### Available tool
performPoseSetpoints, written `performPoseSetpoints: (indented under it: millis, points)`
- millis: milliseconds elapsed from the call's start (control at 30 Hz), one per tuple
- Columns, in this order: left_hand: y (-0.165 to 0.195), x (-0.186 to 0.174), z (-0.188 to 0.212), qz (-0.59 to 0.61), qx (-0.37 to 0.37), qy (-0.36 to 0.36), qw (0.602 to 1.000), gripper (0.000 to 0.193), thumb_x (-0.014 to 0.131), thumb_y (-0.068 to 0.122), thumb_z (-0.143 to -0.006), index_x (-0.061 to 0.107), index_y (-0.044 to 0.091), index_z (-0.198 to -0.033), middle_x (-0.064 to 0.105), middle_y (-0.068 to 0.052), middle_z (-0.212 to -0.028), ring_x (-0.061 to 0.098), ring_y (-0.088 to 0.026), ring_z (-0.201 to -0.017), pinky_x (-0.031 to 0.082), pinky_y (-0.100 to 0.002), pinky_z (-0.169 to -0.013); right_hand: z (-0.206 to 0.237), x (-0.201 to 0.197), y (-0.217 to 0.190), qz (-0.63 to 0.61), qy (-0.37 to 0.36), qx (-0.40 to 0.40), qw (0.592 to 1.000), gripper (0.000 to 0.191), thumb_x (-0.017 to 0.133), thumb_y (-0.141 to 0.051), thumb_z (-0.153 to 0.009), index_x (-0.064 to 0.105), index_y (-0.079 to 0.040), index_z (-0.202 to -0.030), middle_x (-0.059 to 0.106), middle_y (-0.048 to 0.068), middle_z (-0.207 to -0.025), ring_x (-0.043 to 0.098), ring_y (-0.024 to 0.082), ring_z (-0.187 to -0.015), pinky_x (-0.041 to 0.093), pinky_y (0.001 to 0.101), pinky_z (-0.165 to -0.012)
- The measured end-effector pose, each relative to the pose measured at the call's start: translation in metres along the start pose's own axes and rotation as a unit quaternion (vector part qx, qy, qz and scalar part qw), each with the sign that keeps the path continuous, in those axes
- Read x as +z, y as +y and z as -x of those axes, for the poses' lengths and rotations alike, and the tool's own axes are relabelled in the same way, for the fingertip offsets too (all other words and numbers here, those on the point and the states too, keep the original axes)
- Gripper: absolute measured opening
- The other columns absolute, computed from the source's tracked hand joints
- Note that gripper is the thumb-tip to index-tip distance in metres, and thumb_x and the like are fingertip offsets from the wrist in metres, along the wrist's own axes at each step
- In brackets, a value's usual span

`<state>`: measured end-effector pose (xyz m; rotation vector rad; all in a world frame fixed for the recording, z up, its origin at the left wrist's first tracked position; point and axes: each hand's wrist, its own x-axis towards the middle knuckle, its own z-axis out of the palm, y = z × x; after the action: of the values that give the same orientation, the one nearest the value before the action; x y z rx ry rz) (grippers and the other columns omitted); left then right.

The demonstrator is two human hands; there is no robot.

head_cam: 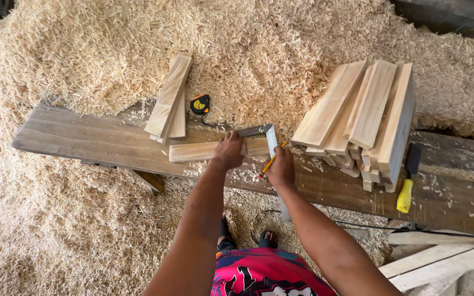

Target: The person repeatedly measures and marks wooden planks with a pencil using a try square. They handle multiple planks one at a time, aligning the square and drawing lines before stacking the marked pieces.

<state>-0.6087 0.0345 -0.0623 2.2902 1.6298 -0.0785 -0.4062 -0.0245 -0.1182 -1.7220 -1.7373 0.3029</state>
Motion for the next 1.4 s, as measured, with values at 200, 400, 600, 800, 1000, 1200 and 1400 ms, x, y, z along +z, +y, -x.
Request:
performPoseSetpoints:
  millis: [200,400,600,800,1000,1200,1400]
  points:
    - [-0.012,-0.012,-0.01,0.041,0.002,0.013,0.999,0.051,0.082,0.02,-0.076,0.065,0.003,-0.122,0.044,-0.018,-0.147,0.046,-0.038,-0.135,0.049,-0.044,-0.109,-0.021,0.005,-0.002,-0.01,0.085,-0.079,0.993,0.055,0.085,-0.015,-0.069,0.057,-0.001,-0.115,0.06,0.022,-0.106,0.056,0.042,-0.103,0.048,0.0506,-0.09]
    - [-0.057,-0.08,-0.004,0.12,-0.145,0.045,0.981,0.05,0.083,0.031,-0.076,0.071,0.011,-0.12,0.066,-0.015,-0.124,0.066,-0.033,-0.113,0.056,-0.045,-0.096,-0.082,0.019,-0.028,-0.054,0.109,-0.004,0.993,0.043,0.081,-0.011,-0.079,0.061,-0.002,-0.115,0.06,0.02,-0.104,0.06,0.039,-0.097,0.048,0.0475,-0.085]
    - [-0.128,-0.149,-0.013,0.177,-0.214,0.215,0.936,0.05,0.084,0.035,-0.077,0.072,0.003,-0.114,0.075,-0.018,-0.103,0.074,-0.029,-0.09,0.062,-0.043,-0.08,-0.15,0.052,-0.095,-0.104,0.164,-0.052,0.98,0.043,0.083,-0.011,-0.074,0.061,-0.002,-0.109,0.061,0.021,-0.103,0.059,0.041,-0.096,0.048,0.0489,-0.084]
    - [-0.197,-0.199,-0.02,0.147,-0.303,0.179,0.924,0.04,0.085,0.032,-0.076,0.077,0.001,-0.101,0.074,-0.02,-0.105,0.073,-0.032,-0.092,0.06,-0.044,-0.081,-0.189,0.1,-0.177,-0.096,0.132,-0.042,0.986,0.038,0.076,-0.005,-0.076,0.062,-0.005,-0.111,0.06,0.019,-0.103,0.059,0.04,-0.098,0.048,0.0483,-0.085]
    - [-0.253,-0.203,-0.04,0.153,-0.313,0.193,0.917,0.033,0.083,0.025,-0.075,0.079,0.002,-0.098,0.075,-0.021,-0.103,0.074,-0.033,-0.095,0.06,-0.043,-0.083,-0.206,0.142,-0.223,-0.111,0.087,-0.025,0.99,0.036,0.077,-0.007,-0.08,0.06,-0.005,-0.112,0.058,0.019,-0.106,0.058,0.038,-0.099,0.047,0.0468,-0.084]
    - [-0.287,-0.196,-0.067,0.131,-0.311,0.17,0.926,0.029,0.084,0.023,-0.077,0.079,0.006,-0.099,0.075,-0.018,-0.104,0.074,-0.032,-0.093,0.06,-0.043,-0.083,-0.216,0.175,-0.235,-0.088,0.098,-0.026,0.991,0.043,0.078,-0.006,-0.076,0.06,-0.004,-0.115,0.058,0.018,-0.106,0.058,0.038,-0.1,0.048,0.0456,-0.086]
    - [-0.301,-0.177,-0.088,0.166,-0.303,0.129,0.93,0.032,0.081,0.029,-0.084,0.076,0.006,-0.106,0.076,-0.016,-0.098,0.074,-0.028,-0.09,0.061,-0.045,-0.078,-0.224,0.18,-0.223,-0.085,0.082,0.002,0.993,0.047,0.084,-0.012,-0.075,0.058,-0.004,-0.113,0.057,0.019,-0.106,0.058,0.037,-0.097,0.049,0.0456,-0.084]
